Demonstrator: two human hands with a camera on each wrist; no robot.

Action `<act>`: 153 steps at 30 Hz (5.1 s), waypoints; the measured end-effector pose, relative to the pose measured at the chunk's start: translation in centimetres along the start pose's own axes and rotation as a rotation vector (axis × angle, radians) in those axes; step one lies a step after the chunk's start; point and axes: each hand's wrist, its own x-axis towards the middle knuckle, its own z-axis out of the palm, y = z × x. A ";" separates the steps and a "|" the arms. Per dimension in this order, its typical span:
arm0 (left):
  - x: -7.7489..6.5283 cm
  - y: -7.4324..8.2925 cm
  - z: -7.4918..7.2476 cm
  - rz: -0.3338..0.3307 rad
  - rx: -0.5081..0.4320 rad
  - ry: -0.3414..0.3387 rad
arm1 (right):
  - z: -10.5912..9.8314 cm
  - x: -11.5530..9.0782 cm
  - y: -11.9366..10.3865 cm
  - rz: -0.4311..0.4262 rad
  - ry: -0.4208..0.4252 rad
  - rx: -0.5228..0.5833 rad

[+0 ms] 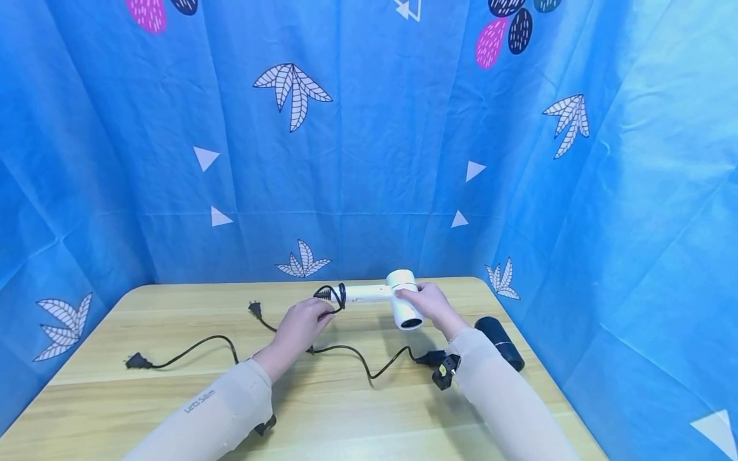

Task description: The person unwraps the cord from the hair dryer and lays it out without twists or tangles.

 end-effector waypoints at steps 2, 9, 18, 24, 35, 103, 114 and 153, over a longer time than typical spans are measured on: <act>0.0 0.0 0.0 0.017 -0.007 0.012 | 0.0 0.0 0.0 0.001 -0.003 -0.001; 0.0 -0.2 -0.3 0.059 -0.033 0.038 | 0.1 0.0 0.0 -0.008 -0.003 -0.003; 0.0 -0.7 -0.8 0.075 -0.026 0.060 | 0.2 0.2 0.3 -0.005 0.005 -0.021; 0.2 -0.9 -1.6 0.088 -0.041 0.099 | 0.1 0.0 0.3 0.009 0.003 -0.013; 0.7 -1.3 -2.9 0.076 -0.031 0.099 | -0.1 -0.1 0.6 0.003 0.002 -0.014; 0.0 -3.3 -3.1 0.161 -0.046 -0.163 | -0.1 -0.1 -0.4 -0.057 0.011 0.061; 0.4 -3.1 -4.0 0.284 -0.033 -0.155 | -0.1 0.0 -0.4 -0.046 0.061 0.037; 2.3 -3.5 -9.4 0.327 -0.083 0.041 | 0.4 0.2 0.3 -0.073 0.065 -0.044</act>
